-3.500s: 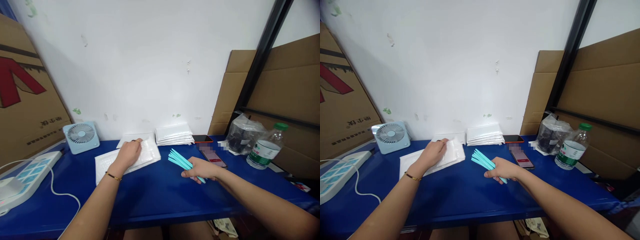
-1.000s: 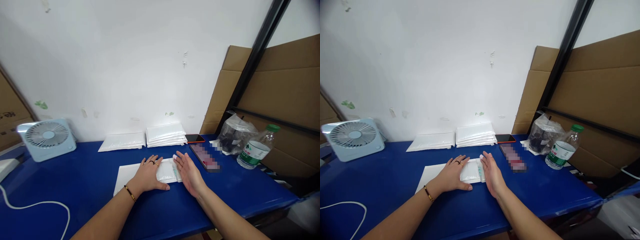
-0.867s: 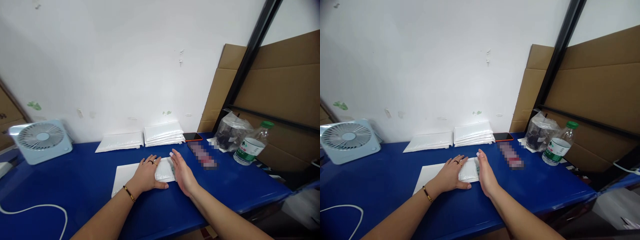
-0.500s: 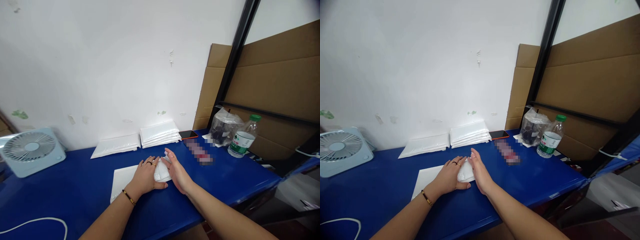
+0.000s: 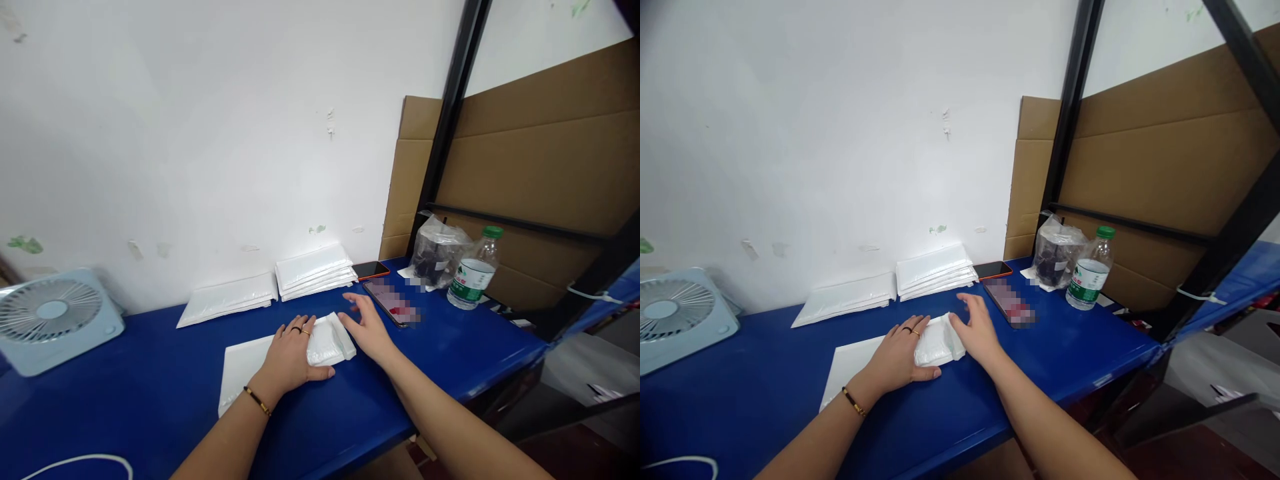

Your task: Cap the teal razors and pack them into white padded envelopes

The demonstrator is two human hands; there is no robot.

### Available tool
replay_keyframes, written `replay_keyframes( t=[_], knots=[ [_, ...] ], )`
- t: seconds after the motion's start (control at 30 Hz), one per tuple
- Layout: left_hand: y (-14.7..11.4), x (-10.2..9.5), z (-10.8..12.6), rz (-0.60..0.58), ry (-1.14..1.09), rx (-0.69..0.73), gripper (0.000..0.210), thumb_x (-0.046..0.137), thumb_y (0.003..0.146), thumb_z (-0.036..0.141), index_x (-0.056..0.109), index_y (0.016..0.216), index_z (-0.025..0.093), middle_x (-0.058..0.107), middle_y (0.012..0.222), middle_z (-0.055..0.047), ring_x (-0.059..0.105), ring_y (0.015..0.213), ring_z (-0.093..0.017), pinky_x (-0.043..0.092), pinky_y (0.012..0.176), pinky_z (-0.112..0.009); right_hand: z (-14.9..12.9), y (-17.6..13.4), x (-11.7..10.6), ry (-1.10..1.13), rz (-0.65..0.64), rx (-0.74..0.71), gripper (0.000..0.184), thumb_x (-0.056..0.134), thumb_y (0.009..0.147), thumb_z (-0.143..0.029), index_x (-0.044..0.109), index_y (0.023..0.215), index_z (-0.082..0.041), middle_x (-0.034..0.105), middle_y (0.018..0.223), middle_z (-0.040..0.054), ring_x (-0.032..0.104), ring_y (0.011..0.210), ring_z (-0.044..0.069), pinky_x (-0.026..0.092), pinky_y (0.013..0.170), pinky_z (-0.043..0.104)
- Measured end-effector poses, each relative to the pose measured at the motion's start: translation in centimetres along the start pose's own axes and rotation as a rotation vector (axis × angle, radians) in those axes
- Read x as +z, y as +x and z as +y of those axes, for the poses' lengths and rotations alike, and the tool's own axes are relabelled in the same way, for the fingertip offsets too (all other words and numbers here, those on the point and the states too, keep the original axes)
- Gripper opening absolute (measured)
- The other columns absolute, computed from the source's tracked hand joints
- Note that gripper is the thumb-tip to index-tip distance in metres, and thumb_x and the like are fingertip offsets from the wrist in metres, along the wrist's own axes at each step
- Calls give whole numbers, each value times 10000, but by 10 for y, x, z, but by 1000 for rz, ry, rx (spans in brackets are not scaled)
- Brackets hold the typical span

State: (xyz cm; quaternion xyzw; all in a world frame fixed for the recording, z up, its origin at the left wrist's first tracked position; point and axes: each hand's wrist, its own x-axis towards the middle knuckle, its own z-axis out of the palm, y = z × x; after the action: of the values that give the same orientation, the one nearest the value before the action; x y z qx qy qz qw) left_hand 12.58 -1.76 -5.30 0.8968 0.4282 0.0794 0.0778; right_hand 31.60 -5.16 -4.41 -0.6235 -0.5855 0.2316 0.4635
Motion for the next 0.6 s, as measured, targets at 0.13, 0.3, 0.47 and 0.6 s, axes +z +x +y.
replay_keyframes(
  t=[0.13, 0.3, 0.47, 0.6],
  knots=[
    [0, 0, 0, -4, 0, -4, 1064, 529, 547, 767, 207, 1400, 218, 284, 1428, -126, 215, 1316, -317, 168, 1056, -496, 12, -2, -9, -547, -132, 13, 259, 531, 766, -443, 597, 699, -201, 533, 857, 36, 479, 920, 228, 326, 800, 381],
    [-2, -2, 6, -3, 21, 28, 977, 521, 623, 714, 188, 1404, 230, 254, 1444, -116, 198, 1324, -308, 153, 1057, -509, 11, -4, 3, -512, -138, -65, 188, 467, 817, -285, 519, 678, -171, 503, 775, 3, 487, 683, 118, 330, 638, 252],
    [-4, 0, 12, 23, 49, 53, 828, 473, 709, 649, 254, 1382, 218, 308, 1420, -121, 203, 1327, -291, 156, 1053, -521, 1, -15, 14, -433, -77, -239, 102, 470, 816, -240, 492, 733, -185, 504, 750, 0, 474, 632, 117, 347, 592, 237],
    [-4, -2, 13, 29, 50, 45, 806, 507, 717, 549, 237, 1390, 199, 277, 1435, -126, 202, 1329, -281, 161, 1058, -500, -3, -28, 15, -392, -164, -365, 117, 548, 762, -256, 523, 856, -192, 532, 888, 36, 507, 713, 148, 385, 626, 261]
  ],
)
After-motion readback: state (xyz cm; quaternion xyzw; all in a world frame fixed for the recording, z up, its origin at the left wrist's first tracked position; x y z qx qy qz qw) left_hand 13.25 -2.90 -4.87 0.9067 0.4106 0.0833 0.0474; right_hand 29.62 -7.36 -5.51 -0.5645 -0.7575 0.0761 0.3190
